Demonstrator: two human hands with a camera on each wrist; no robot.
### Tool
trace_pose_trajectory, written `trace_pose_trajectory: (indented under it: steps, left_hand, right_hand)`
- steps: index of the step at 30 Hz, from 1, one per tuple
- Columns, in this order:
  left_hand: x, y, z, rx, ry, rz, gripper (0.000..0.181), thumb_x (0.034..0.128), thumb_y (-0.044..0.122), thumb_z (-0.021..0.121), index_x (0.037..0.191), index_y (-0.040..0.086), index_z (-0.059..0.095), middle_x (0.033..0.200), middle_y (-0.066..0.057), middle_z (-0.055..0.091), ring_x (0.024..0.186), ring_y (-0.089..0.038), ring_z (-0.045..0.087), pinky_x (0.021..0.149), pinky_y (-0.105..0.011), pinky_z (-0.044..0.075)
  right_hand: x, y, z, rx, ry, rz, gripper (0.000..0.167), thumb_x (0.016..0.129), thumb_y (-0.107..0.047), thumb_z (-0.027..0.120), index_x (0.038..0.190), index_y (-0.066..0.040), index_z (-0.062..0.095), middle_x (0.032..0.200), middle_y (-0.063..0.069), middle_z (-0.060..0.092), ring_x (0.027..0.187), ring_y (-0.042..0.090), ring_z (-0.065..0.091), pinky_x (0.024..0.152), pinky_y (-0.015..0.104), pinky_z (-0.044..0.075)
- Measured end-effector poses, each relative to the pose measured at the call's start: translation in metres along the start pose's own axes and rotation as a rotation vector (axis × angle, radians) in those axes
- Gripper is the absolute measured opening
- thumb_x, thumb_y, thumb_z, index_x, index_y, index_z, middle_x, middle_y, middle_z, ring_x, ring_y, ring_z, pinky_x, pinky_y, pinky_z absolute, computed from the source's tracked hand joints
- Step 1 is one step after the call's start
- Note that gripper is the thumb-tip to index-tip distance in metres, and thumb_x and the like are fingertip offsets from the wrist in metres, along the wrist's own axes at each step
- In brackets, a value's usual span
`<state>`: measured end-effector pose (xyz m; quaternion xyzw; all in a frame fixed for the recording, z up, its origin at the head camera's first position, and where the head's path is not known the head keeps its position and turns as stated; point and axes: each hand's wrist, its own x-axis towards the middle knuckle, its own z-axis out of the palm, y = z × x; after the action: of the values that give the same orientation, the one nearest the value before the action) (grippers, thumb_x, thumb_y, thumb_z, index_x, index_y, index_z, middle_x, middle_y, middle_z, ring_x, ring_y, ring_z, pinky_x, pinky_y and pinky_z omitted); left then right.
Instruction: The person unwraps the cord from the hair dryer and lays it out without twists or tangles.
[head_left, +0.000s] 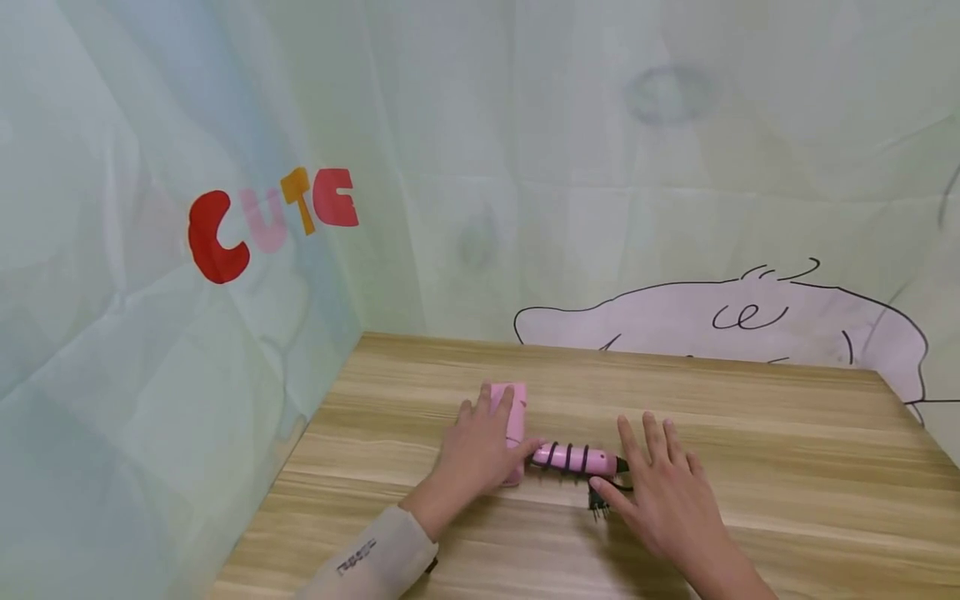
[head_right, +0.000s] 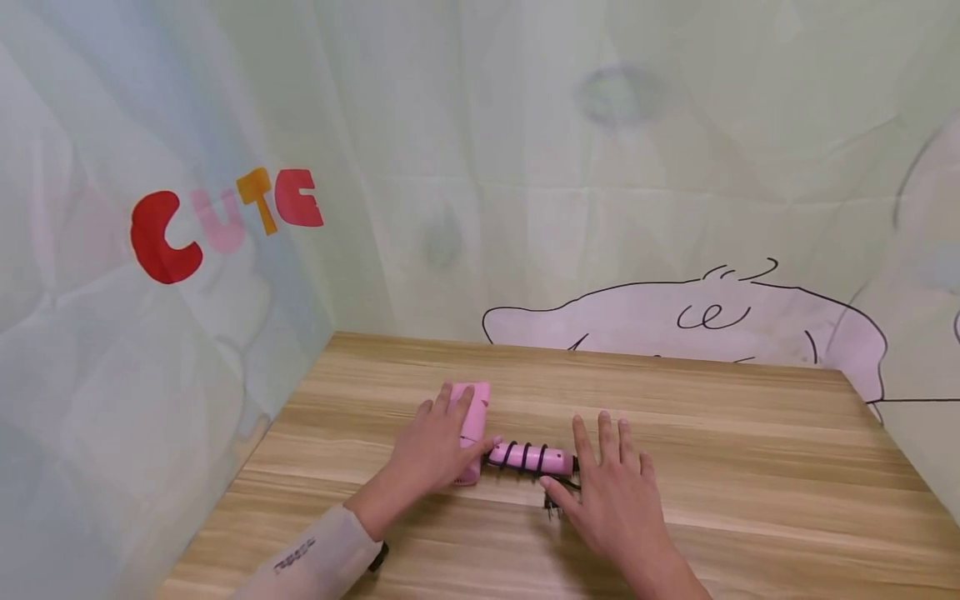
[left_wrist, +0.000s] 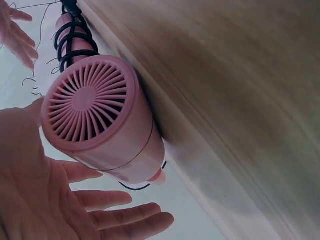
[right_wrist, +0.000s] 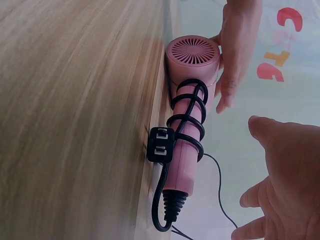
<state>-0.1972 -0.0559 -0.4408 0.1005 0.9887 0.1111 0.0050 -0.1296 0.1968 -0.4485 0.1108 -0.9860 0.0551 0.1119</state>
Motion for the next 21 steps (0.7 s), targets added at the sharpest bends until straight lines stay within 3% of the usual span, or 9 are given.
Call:
trace_pose_trajectory:
  steps: [6, 9, 16, 21]
  left_hand:
    - [0.006, 0.002, 0.002, 0.033, -0.013, 0.016, 0.084, 0.0963, 0.069, 0.046, 0.162, 0.019, 0.029, 0.165, -0.021, 0.024, 0.136, -0.047, 0.045, 0.093, -0.061, 0.054]
    - [0.008, 0.005, 0.005, 0.055, -0.025, 0.021, 0.077, 0.1001, 0.059, 0.047, 0.161, 0.016, 0.029, 0.165, -0.021, 0.023, 0.137, -0.045, 0.044, 0.096, -0.059, 0.053]
    - [0.011, 0.014, 0.011, 0.191, -0.039, 0.074, 0.066, 0.1056, 0.043, 0.042, 0.159, 0.006, 0.030, 0.164, -0.023, 0.025, 0.140, -0.045, 0.041, 0.101, -0.053, 0.052]
    - [0.011, 0.017, 0.013, 0.160, -0.014, 0.063, 0.063, 0.1057, 0.035, 0.043, 0.159, 0.004, 0.030, 0.164, -0.023, 0.025, 0.140, -0.048, 0.040, 0.107, -0.055, 0.047]
  right_hand:
    - [-0.001, -0.001, 0.000, 0.005, 0.001, 0.001, 0.091, 0.095, -0.073, 0.043, 0.159, -0.009, 0.034, 0.160, 0.028, 0.032, 0.145, 0.053, 0.028, 0.104, 0.073, 0.037]
    - [-0.001, -0.001, 0.000, 0.011, -0.004, 0.005, 0.090, 0.095, -0.073, 0.043, 0.159, -0.009, 0.033, 0.160, 0.028, 0.031, 0.146, 0.052, 0.027, 0.103, 0.073, 0.037]
    - [-0.003, -0.002, 0.003, 0.027, -0.008, 0.014, 0.090, 0.096, -0.072, 0.043, 0.159, -0.009, 0.033, 0.161, 0.028, 0.030, 0.146, 0.052, 0.028, 0.103, 0.073, 0.037]
    - [-0.003, -0.002, 0.004, 0.031, -0.004, 0.017, 0.089, 0.096, -0.071, 0.045, 0.159, -0.009, 0.034, 0.160, 0.028, 0.031, 0.145, 0.052, 0.028, 0.102, 0.074, 0.038]
